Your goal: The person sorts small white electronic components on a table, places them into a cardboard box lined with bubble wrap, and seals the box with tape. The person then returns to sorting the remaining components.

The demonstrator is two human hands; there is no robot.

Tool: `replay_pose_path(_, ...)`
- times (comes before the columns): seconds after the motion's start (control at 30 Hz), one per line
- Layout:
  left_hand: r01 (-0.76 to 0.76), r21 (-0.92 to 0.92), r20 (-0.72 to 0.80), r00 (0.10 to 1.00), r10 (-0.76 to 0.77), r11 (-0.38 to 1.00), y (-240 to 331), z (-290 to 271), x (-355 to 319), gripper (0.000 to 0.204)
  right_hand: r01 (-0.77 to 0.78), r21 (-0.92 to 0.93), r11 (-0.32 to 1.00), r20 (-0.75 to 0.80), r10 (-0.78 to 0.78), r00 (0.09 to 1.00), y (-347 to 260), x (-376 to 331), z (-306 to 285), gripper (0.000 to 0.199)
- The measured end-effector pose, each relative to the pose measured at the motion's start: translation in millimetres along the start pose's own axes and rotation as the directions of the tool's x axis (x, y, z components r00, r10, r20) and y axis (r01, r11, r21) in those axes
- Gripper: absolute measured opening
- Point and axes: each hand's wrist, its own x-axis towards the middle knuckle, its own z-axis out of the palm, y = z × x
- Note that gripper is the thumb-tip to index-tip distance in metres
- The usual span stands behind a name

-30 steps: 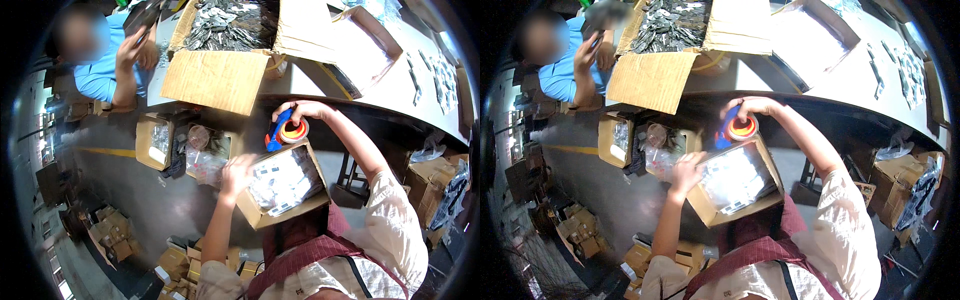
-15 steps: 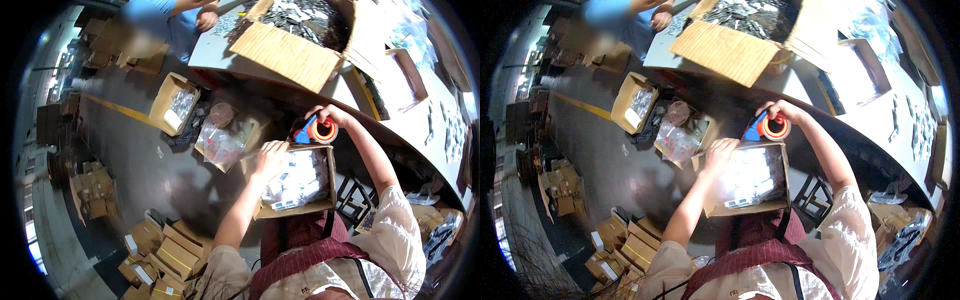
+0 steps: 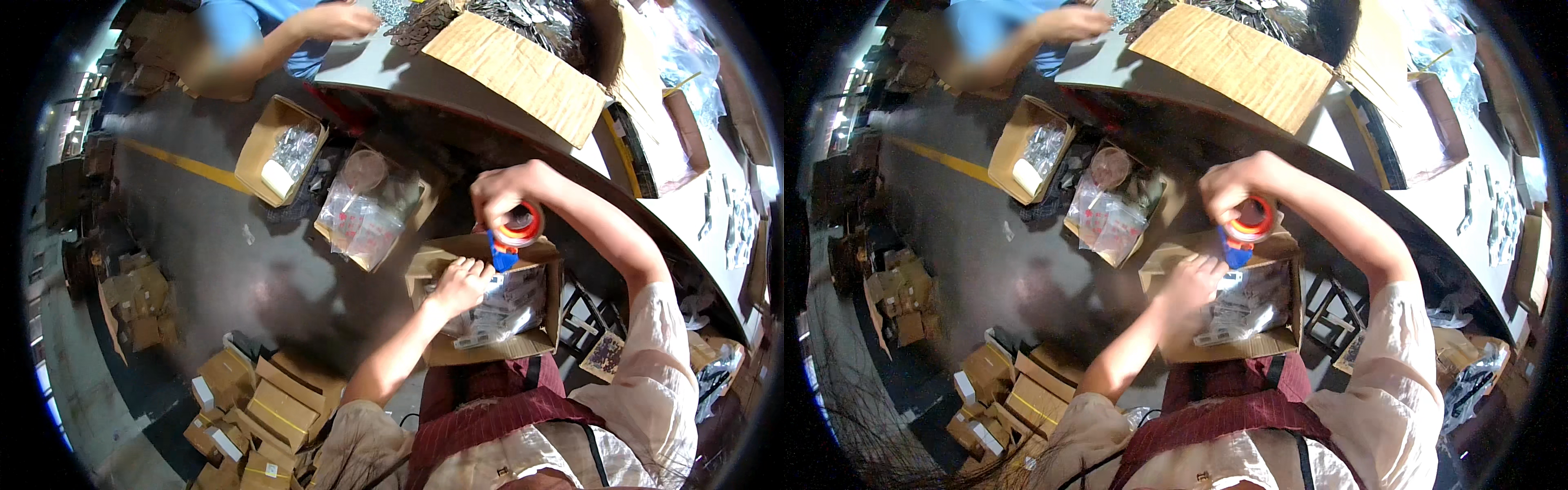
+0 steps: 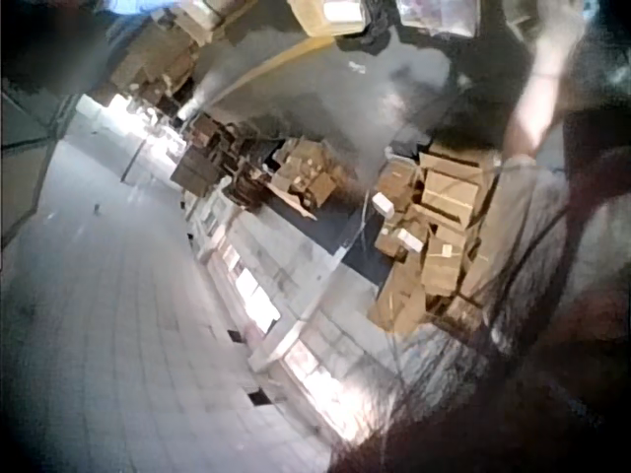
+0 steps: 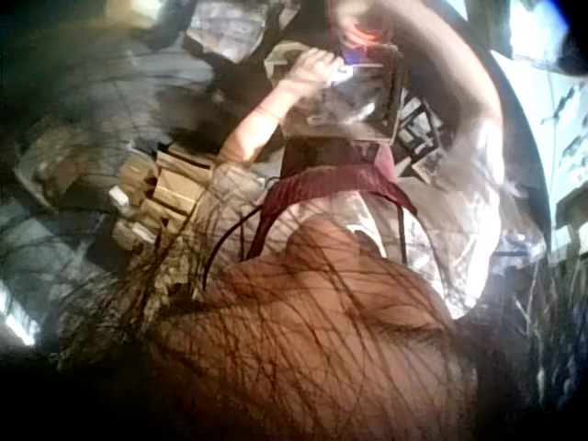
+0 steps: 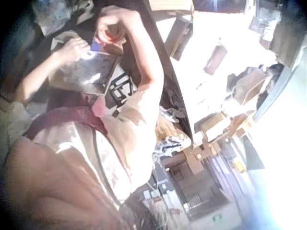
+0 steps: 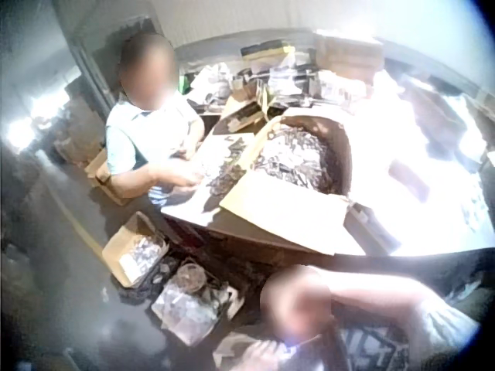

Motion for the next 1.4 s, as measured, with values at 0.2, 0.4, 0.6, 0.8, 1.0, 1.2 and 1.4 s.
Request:
replay_pose_path(0.2,0.024,0.047,-0.074,0.997,-0.021,0.999,13.8,-24.5,-9.0,0.021,-0.133,0.273,0.953,0.252,0.062,0.966,-37.4,55.8,-10.1,0.011)
replay_pose_path(0.4,-0.134,0.321,-0.034,0.988,0.153,0.938,-14.4,-1.8,-19.8,0.035,-0.109,-0.660,0.743,0.626,0.624,0.467,-38.4,50.0,20.6,0.024)
replay_pose_path(0.6,-0.028,-0.255,-0.191,0.981,-0.022,0.967,-26.7,-21.7,14.5,0.012,-0.513,-0.090,0.854,0.383,0.505,0.773,-80.5,-6.1,-9.6,0.042)
replay_pose_path(0.8,0.304,-0.078,0.040,0.953,-0.302,0.949,-44.8,-5.9,2.9,0.006,-0.469,0.268,0.841,-0.203,0.526,0.826,-95.2,-103.6,28.3,0.044)
replay_pose_path(1.0,0.520,-0.061,0.111,0.852,-0.512,0.852,-76.8,-24.7,-47.1,0.026,-0.497,0.543,0.677,-0.351,0.720,0.598,-94.3,-170.2,98.3,0.044)
replay_pose_path(1.2,0.513,-0.007,0.237,0.835,-0.497,0.858,-79.7,-56.1,-1.2,0.027,-0.192,0.720,0.666,-0.557,0.721,0.412,-110.6,-178.4,141.2,0.045)
replay_pose_path(1.4,0.575,-0.336,-0.039,0.783,-0.621,0.746,-88.9,-49.0,-26.0,0.044,0.415,0.775,0.477,-0.527,0.850,0.008,-112.3,-192.7,195.4,0.052)
